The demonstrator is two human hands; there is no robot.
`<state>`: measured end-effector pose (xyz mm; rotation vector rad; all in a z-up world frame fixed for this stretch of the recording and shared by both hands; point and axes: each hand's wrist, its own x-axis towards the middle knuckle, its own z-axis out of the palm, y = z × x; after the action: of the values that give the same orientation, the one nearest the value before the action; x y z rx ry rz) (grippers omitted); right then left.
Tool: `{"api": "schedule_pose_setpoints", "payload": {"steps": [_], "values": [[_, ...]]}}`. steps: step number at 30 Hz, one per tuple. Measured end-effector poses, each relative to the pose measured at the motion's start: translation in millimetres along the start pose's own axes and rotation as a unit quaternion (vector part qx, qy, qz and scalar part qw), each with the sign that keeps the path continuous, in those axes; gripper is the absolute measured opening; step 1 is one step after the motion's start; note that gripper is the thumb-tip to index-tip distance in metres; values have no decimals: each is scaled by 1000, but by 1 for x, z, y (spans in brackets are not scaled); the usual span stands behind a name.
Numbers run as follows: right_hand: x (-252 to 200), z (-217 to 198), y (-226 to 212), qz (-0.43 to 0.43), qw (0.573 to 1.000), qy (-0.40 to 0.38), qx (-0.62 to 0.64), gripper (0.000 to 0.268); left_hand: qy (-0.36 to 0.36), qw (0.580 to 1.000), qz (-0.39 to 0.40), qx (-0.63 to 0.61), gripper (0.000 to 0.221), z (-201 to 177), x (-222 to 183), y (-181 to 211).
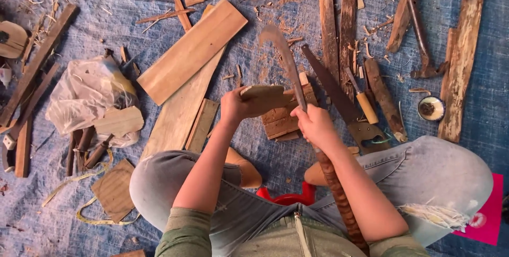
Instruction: Shaping a wooden component using a curved hand tool while sitting on the floor.
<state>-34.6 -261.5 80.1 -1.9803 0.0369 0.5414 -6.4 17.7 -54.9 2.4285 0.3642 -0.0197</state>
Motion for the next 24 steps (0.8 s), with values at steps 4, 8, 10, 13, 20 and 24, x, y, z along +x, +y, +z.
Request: {"api": "schedule_pose_setpoints", "payload": {"steps": [4, 8, 10, 13, 20, 24], "values": [[35, 51, 67, 41, 994, -70, -76, 34, 20, 1000, -3, -12, 33, -12, -9, 24], [26, 52, 61, 112, 989, -95, 26, 29, 12, 1000, 4, -6, 32, -20, -13, 25], [22, 41, 54, 141, 975, -102, 135, 26, 8, 1000, 7, 5, 32, -16, -8, 24], [17, 19, 34, 105, 975, -70, 181, 25, 2, 1000, -12, 4, 34, -15, -1, 18], [28, 35, 65, 97, 983, -47, 148, 31, 16, 999, -26, -10, 38, -15, -7, 20], [37, 52, 86, 109, 983, -68, 131, 30, 7, 997, -32, -72, 28, -28, -13, 27]]}}
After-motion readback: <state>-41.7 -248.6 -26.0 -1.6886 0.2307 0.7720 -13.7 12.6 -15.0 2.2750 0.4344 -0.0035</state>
